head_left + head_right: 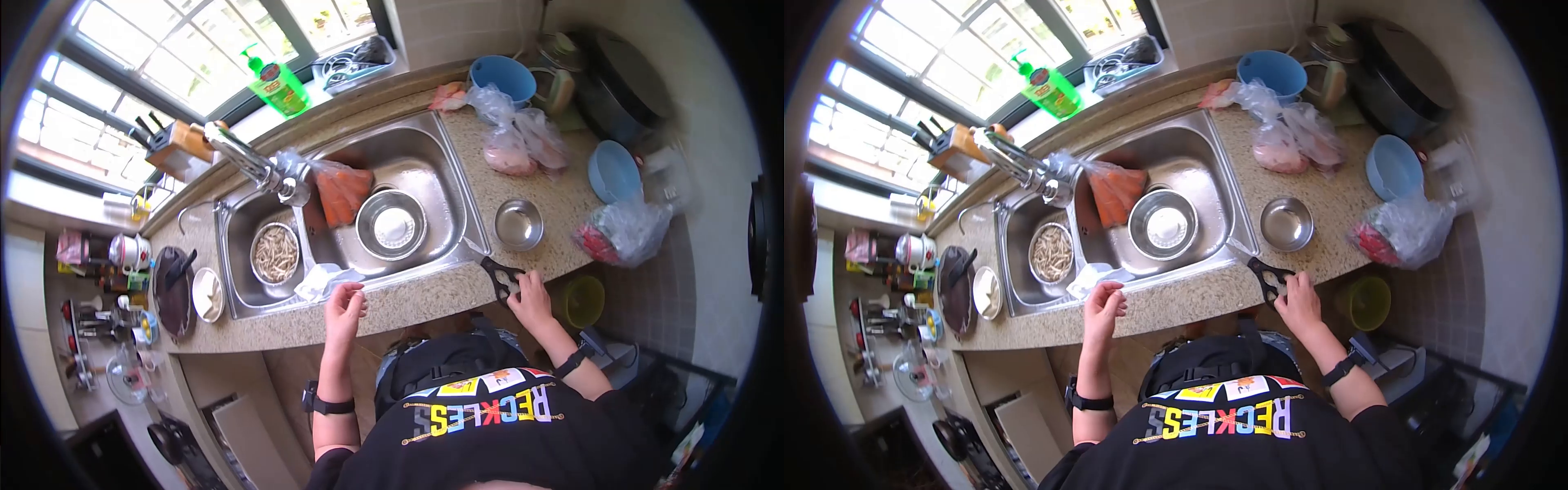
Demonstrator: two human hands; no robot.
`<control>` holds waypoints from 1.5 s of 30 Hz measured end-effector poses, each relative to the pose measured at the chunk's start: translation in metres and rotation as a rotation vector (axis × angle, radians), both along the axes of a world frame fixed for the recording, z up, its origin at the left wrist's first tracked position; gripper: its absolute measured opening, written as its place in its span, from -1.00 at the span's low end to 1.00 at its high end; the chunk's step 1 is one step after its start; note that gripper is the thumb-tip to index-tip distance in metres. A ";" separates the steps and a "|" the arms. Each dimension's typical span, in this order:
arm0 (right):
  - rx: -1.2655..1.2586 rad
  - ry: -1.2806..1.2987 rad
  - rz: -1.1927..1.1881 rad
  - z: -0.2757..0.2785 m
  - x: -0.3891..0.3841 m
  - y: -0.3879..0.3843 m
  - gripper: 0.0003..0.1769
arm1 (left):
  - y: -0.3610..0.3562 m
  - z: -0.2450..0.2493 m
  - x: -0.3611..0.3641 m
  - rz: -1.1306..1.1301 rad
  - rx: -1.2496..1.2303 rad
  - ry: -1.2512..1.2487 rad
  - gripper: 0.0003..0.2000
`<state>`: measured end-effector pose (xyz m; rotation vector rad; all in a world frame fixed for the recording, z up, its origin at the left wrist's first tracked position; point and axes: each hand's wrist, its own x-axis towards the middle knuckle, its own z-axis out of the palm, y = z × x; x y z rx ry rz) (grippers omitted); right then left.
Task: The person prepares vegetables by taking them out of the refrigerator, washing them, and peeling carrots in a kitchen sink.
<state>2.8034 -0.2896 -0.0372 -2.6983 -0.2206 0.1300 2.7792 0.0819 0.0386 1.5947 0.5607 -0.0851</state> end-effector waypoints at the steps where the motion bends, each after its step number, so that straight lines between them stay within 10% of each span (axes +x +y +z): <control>1: -0.024 0.010 0.022 0.007 0.001 0.004 -0.48 | 0.007 -0.002 -0.002 0.020 0.016 -0.003 -0.88; 12: 0.022 0.208 -0.043 0.007 0.026 0.033 -0.75 | 0.128 0.036 0.014 0.105 0.174 -0.050 -0.83; 15: 0.983 1.093 -0.370 0.024 0.026 0.059 -0.72 | 0.177 0.048 0.031 0.141 0.073 -0.041 -0.82; 22: 1.831 1.438 -0.320 0.043 0.012 0.197 -0.29 | 0.267 -0.045 0.104 0.292 -0.646 -0.193 -0.76; 37: 1.609 1.246 -0.206 0.064 0.035 0.229 -0.29 | 0.201 -0.142 0.304 0.256 -0.798 -0.328 -0.86; 45: 1.669 1.501 -0.096 0.026 0.102 0.250 -0.26 | 0.195 -0.121 0.260 0.514 -0.730 -0.439 -0.88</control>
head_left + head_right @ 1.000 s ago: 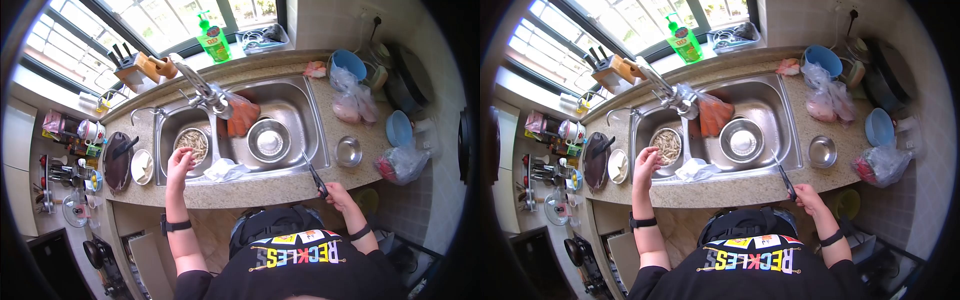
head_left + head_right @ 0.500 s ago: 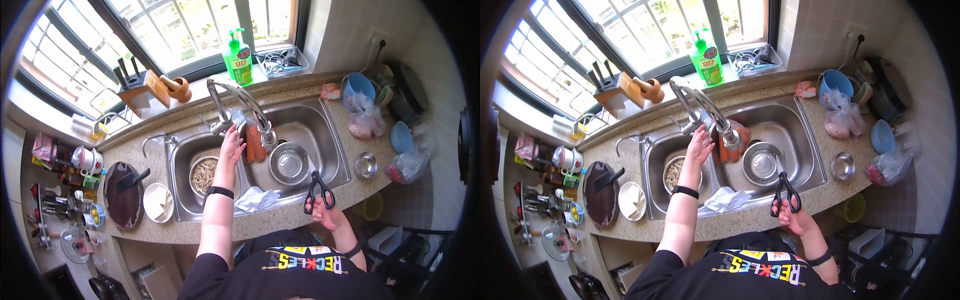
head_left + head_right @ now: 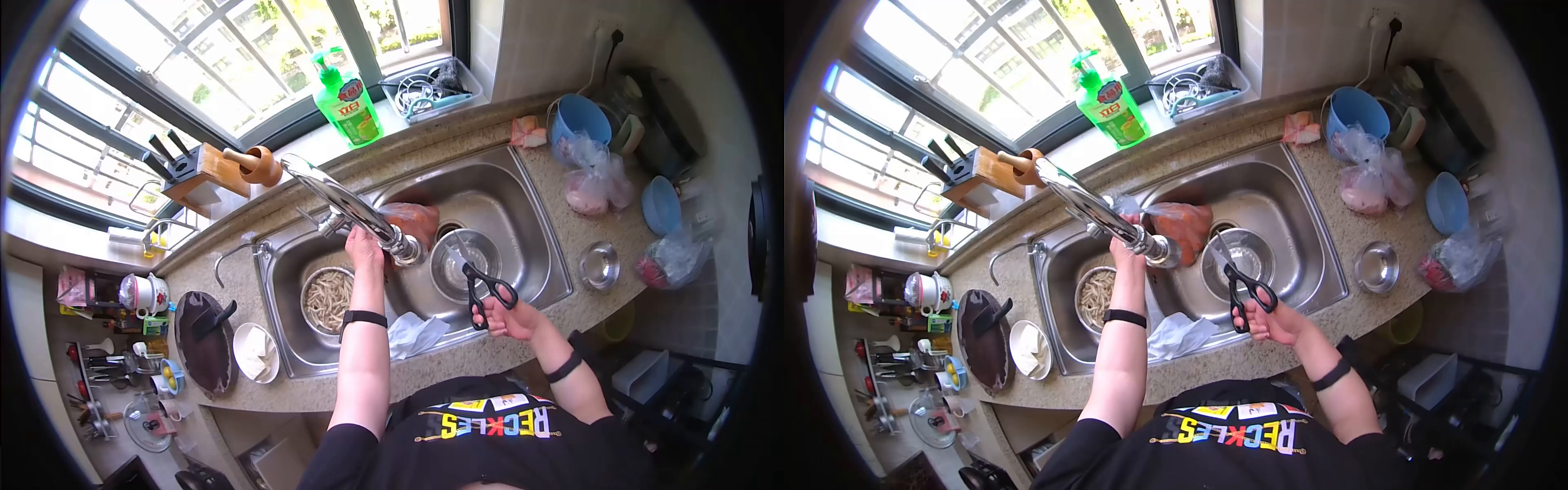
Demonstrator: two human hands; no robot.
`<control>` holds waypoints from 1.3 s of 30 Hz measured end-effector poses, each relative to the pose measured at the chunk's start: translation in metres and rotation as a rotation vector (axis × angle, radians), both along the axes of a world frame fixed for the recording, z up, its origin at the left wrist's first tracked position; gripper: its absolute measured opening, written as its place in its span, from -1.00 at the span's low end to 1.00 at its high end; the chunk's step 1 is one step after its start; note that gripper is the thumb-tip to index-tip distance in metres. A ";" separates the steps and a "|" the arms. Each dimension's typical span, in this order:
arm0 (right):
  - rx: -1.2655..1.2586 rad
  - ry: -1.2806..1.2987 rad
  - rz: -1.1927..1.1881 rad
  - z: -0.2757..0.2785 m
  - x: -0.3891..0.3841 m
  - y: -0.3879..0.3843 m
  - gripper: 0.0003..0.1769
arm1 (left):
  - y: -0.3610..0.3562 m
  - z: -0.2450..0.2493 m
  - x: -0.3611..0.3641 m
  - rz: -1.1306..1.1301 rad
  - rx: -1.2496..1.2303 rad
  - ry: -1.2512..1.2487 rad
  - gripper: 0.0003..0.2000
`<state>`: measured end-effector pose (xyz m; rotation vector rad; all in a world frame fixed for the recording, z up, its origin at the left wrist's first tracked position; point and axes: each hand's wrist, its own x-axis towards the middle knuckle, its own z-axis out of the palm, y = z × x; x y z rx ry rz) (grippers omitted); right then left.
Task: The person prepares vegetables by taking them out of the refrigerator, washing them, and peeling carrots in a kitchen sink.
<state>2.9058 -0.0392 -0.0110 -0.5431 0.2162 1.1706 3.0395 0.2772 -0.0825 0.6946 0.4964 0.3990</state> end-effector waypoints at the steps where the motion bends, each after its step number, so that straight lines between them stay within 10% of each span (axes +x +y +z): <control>1: 0.010 0.015 0.004 -0.005 0.005 0.003 -0.26 | 0.004 -0.004 -0.007 0.020 0.021 -0.006 -0.91; 15: 0.281 0.199 0.447 -0.072 0.045 0.068 -0.21 | -0.021 0.029 -0.137 -0.009 0.119 0.259 -0.95; 39: 0.181 0.099 0.472 -0.077 0.057 0.115 -0.31 | 0.005 0.040 -0.146 0.074 0.066 0.203 -0.96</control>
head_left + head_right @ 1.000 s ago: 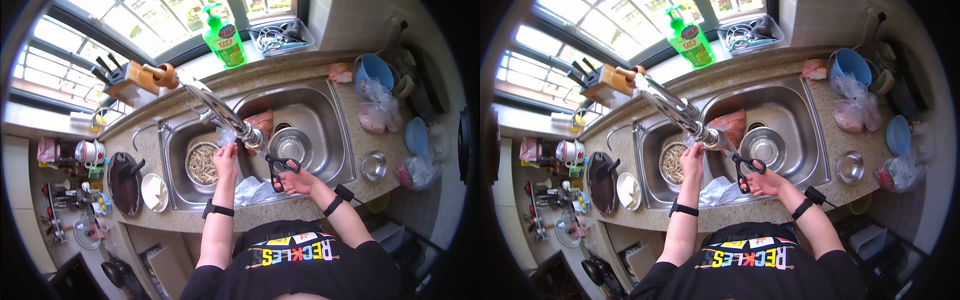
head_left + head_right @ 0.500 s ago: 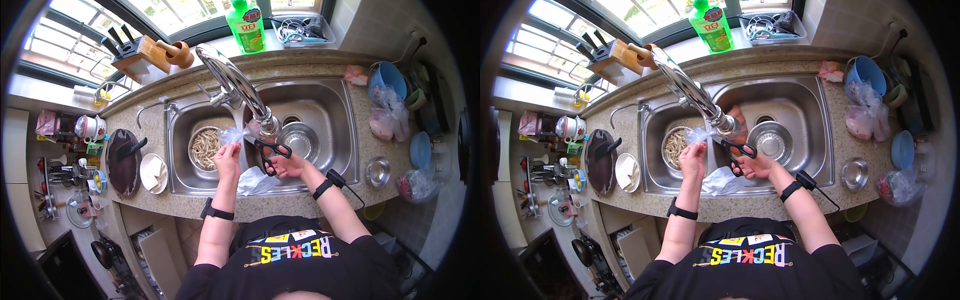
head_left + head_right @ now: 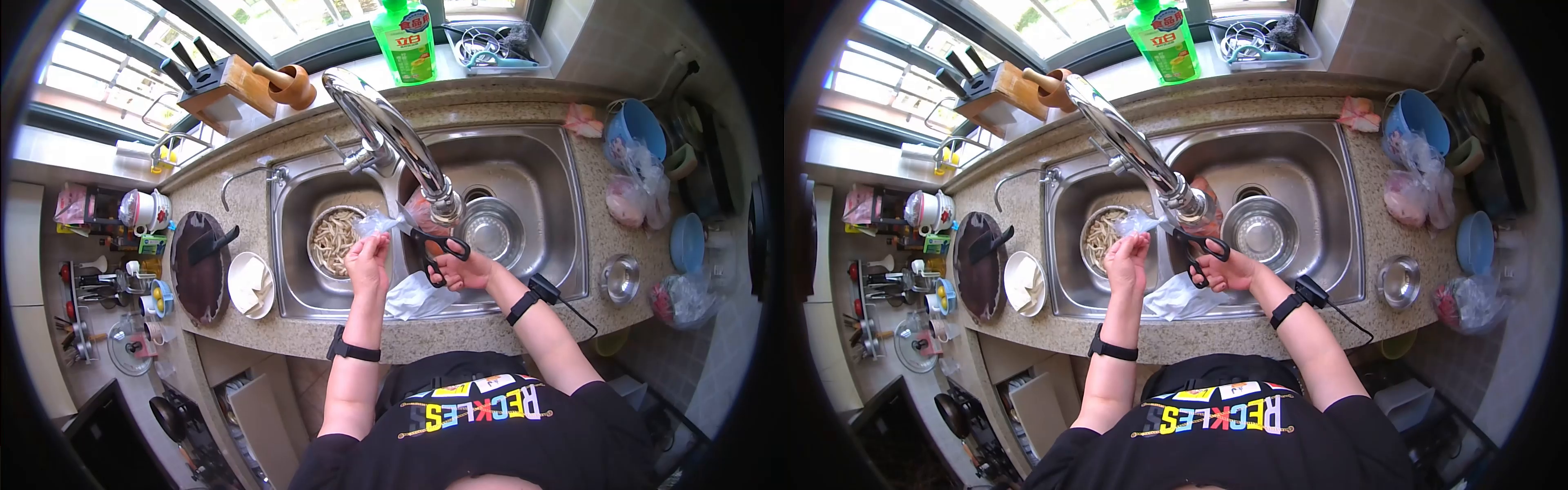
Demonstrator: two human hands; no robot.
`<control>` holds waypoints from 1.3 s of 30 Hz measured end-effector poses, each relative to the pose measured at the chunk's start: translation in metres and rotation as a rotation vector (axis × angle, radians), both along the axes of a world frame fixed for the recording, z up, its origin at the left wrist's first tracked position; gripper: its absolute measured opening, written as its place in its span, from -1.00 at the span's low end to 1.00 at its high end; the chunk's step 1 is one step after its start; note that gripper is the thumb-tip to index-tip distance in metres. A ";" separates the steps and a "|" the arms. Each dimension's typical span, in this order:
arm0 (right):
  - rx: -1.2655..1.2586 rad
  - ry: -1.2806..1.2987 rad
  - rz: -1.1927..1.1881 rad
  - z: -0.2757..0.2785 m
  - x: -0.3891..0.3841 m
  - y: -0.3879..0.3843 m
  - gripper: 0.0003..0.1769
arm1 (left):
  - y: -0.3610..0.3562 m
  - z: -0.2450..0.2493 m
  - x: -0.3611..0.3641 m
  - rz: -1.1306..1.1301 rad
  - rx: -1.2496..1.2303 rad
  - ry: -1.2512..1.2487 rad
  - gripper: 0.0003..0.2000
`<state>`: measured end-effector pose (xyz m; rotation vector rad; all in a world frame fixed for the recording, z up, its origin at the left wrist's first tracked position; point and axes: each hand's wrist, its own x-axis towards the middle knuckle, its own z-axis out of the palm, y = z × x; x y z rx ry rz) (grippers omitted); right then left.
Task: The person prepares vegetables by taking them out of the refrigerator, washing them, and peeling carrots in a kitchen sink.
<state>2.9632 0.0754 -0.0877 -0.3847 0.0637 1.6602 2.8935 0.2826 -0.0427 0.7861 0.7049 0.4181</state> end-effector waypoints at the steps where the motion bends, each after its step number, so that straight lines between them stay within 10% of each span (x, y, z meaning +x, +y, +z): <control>1: -0.014 0.007 -0.018 0.001 0.002 0.002 -0.33 | 0.000 0.000 -0.001 -0.011 0.003 -0.008 -0.96; 18: -0.261 -0.227 -0.012 0.023 -0.025 -0.011 -0.71 | 0.020 0.036 -0.019 0.051 0.050 -0.059 -0.94; 26: -0.619 -0.807 -0.019 0.068 -0.069 -0.050 -0.63 | 0.003 0.027 -0.049 -0.080 -0.047 -0.110 -0.76; 32: -1.029 -1.833 -0.058 0.103 -0.098 -0.076 -0.60 | -0.009 0.027 -0.059 -0.169 -0.088 -0.106 -0.75; 39: -1.285 -2.035 -0.041 0.127 -0.108 -0.093 -0.54 | -0.007 0.027 -0.065 -0.210 -0.205 -0.189 -0.80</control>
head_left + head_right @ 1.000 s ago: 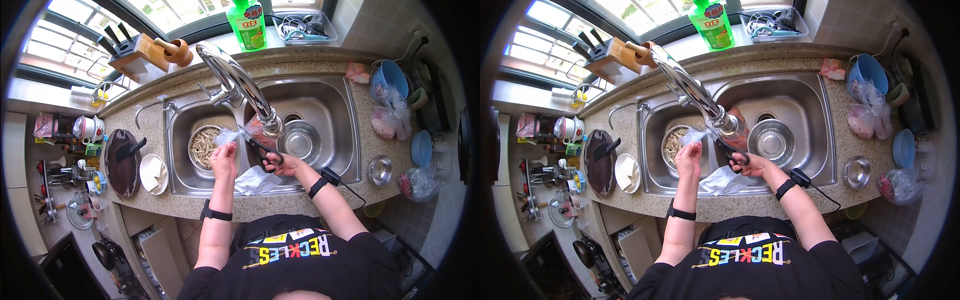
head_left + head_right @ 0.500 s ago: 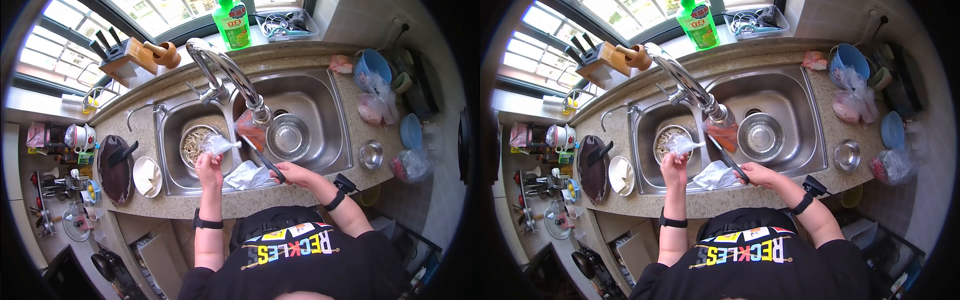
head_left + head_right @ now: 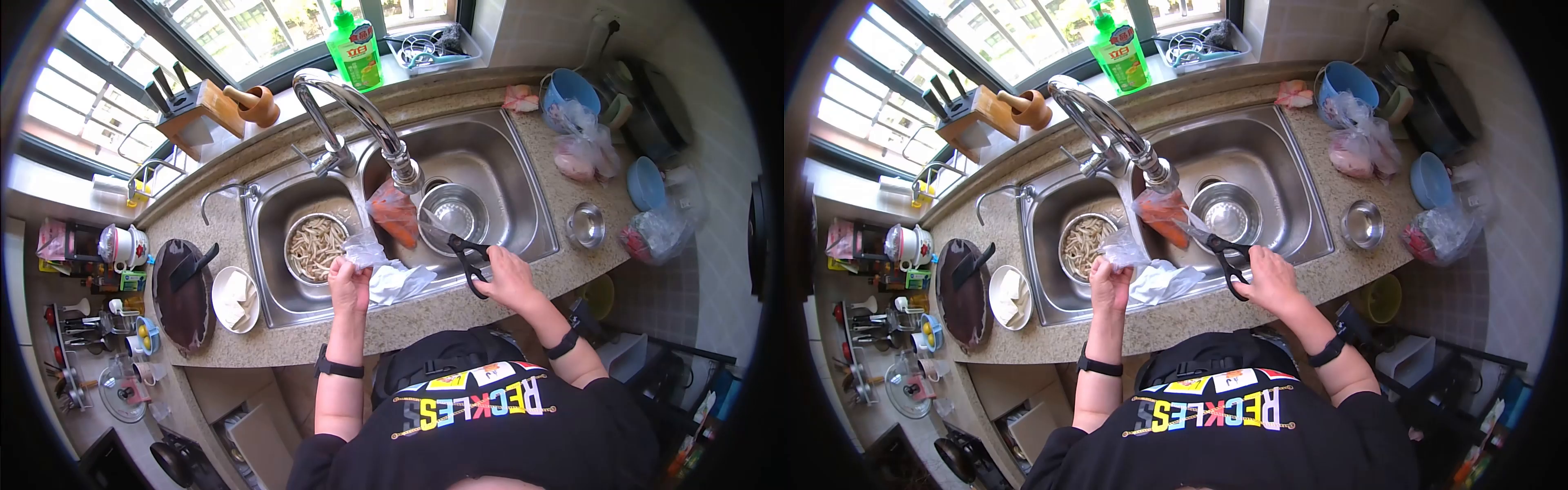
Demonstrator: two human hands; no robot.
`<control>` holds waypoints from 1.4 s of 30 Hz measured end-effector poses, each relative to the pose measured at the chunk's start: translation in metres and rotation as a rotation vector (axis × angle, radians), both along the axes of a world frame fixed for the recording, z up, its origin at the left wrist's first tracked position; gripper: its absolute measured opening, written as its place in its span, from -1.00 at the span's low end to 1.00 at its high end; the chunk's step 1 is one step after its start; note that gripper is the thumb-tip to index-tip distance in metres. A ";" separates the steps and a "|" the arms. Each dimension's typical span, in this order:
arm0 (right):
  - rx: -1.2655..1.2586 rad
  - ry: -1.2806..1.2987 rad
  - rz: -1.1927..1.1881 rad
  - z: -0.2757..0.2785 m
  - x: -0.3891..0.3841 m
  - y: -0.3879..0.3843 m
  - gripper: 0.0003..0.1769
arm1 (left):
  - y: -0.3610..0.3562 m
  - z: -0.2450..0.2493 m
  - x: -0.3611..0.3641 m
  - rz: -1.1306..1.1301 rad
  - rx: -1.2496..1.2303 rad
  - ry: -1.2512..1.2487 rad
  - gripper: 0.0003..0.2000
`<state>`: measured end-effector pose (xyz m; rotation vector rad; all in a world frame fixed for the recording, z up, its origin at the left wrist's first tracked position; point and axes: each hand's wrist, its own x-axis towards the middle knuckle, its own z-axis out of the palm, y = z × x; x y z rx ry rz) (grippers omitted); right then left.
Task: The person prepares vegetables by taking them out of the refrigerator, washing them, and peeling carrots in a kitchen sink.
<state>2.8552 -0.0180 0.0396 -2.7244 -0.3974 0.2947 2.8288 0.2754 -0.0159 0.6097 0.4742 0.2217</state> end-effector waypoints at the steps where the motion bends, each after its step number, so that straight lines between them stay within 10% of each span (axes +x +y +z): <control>1: 0.001 0.015 -0.007 -0.001 0.001 -0.004 -0.51 | 0.001 0.003 0.001 -0.003 -0.009 -0.032 -0.83; 7: 0.097 0.331 -0.102 0.004 0.004 -0.010 -0.47 | 0.046 0.028 0.037 0.069 0.318 0.104 -0.76; 11: 0.616 0.670 -0.200 -0.021 -0.001 -0.009 -0.49 | 0.102 0.036 0.071 -0.001 0.504 0.051 -0.78; 15: 1.377 1.541 -0.477 -0.007 -0.011 0.002 -0.44 | 0.133 0.015 0.119 0.000 0.851 0.056 -0.62; 21: 1.899 1.887 -0.514 -0.011 -0.023 0.034 -0.31 | 0.141 -0.036 0.181 -0.008 1.462 0.117 -0.38; 23: 1.931 1.871 -0.541 -0.007 -0.022 0.040 -0.31 | 0.138 -0.041 0.195 -0.081 1.426 0.187 -0.31; 25: 1.965 1.851 -0.568 -0.007 -0.019 0.044 -0.31 | 0.134 -0.043 0.211 -0.020 0.479 0.086 -0.27; 26: 1.960 1.859 -0.562 -0.008 -0.017 0.044 -0.31 | 0.141 -0.045 0.215 -0.133 0.386 -0.061 -0.23; 27: 1.957 1.865 -0.559 -0.009 -0.015 0.045 -0.31 | 0.149 -0.065 0.227 -0.055 0.345 -0.078 -0.62; 30: 2.001 1.894 -0.556 -0.012 -0.007 0.050 -0.31 | 0.157 -0.044 0.221 -0.153 0.264 -0.026 -0.77; 42: 2.103 1.919 -0.506 -0.027 0.041 0.080 -0.34 | 0.164 -0.046 0.192 -0.106 0.211 0.006 -0.73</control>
